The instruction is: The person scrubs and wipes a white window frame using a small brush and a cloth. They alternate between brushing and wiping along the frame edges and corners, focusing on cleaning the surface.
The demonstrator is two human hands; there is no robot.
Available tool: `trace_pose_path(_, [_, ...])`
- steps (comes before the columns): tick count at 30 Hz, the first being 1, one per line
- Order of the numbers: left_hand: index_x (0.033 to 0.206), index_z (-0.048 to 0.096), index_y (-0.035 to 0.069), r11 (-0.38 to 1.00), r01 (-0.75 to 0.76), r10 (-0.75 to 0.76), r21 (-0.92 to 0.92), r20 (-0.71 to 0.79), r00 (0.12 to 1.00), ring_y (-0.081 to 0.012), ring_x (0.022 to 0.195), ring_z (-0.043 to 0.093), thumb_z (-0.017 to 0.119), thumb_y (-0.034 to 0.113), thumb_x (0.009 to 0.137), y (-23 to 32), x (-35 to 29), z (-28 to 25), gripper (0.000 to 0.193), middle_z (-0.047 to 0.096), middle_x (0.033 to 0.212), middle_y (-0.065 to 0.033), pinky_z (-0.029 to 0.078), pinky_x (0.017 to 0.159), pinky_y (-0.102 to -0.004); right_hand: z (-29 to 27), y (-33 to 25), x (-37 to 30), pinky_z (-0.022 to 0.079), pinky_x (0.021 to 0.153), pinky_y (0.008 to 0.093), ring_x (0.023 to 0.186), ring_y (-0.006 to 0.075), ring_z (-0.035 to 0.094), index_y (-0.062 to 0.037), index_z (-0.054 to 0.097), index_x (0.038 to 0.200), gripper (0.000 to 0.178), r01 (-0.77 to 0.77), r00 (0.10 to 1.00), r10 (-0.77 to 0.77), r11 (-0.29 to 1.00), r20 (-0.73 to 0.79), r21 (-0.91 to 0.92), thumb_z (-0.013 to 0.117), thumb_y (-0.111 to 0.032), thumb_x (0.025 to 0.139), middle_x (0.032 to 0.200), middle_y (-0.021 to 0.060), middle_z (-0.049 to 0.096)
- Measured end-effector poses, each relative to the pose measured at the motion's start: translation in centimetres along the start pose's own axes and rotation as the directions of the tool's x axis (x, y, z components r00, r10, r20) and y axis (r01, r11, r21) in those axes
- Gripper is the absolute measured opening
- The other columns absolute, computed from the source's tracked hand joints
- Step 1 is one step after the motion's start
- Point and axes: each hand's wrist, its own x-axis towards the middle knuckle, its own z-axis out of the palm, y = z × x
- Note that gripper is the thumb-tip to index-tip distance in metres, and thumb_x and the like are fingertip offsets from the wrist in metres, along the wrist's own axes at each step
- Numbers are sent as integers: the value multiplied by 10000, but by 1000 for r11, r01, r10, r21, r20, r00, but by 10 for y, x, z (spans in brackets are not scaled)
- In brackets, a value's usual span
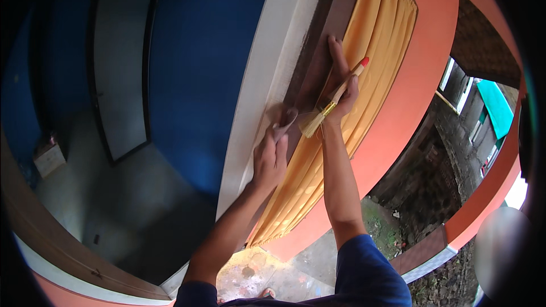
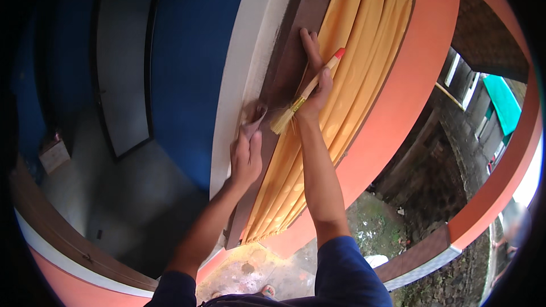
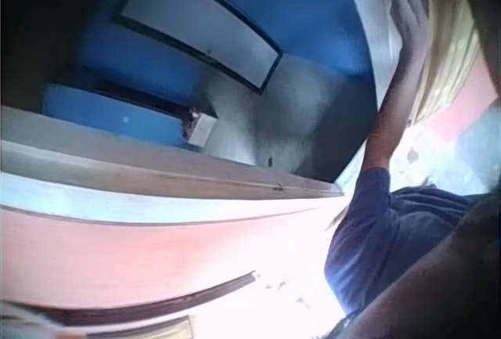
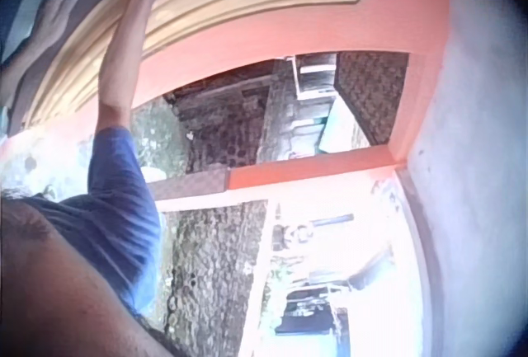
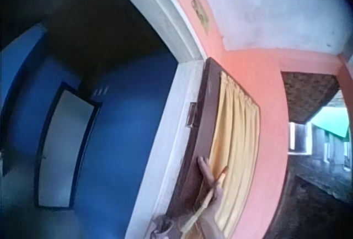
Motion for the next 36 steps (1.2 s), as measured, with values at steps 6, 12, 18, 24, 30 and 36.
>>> trace_pose_path(6, [1396, 509, -22, 928, -372, 372, -9, -29, 928, -521, 1037, 657, 475, 227, 1103, 58, 202, 23, 386, 689, 1098, -314, 522, 822, -516, 5, 10, 5, 121, 1291, 449, 1529, 332, 359, 118, 450, 1504, 806, -58, 996, 69, 979, -50, 197, 228, -524, 1070, 1532, 298, 498])
trace_pose_path(12, [1415, 477, -38, 943, -331, 332, 44, -24, 943, -537, 1021, 646, 478, 167, 1088, 42, 150, 9, 386, 683, 1062, -330, 524, 842, -543, 15, 14, 0, 159, 1282, 456, 1509, 345, 391, 131, 459, 1491, 828, -80, 988, 112, 958, -102, 276, 244, -542, 1060, 1508, 322, 511])
trace_pose_path(18, [1438, 466, -36, 941, -329, 330, 82, 6, 944, -529, 1056, 648, 452, 185, 1100, 61, 206, 19, 405, 679, 1125, -331, 530, 874, -530, 8, 15, 1, 166, 1282, 457, 1505, 350, 393, 145, 482, 1466, 822, -64, 990, 90, 972, -107, 228, 258, -533, 1058, 1510, 325, 507])
trace_pose_path(24, [1470, 466, -25, 942, -327, 330, 78, -32, 943, -516, 1107, 656, 467, 154, 1091, 42, 146, 10, 420, 671, 1206, -323, 546, 874, -523, 12, 9, 2, 148, 1290, 451, 1518, 342, 372, 138, 518, 1441, 819, -81, 986, 113, 967, -122, 241, 251, -533, 1054, 1475, 312, 550])
trace_pose_path(30, [1490, 422, -26, 957, -275, 272, 96, 43, 961, -532, 1056, 658, 482, 124, 1079, 54, 179, 14, 441, 667, 1153, -343, 534, 856, -553, 9, 16, -2, 136, 1297, 461, 1545, 334, 321, 130, 572, 1396, 811, -58, 988, 88, 974, -128, 221, 250, -533, 1058, 1445, 287, 589])
trace_pose_path(36, [1476, 430, -27, 963, -259, 256, 75, 40, 966, -522, 1038, 661, 459, 138, 1089, 46, 163, 13, 422, 663, 1153, -336, 539, 825, -550, 10, 13, 0, 149, 1299, 460, 1529, 330, 353, 143, 569, 1386, 816, -55, 984, 91, 974, -155, 221, 244, -531, 1059, 1433, 286, 598])
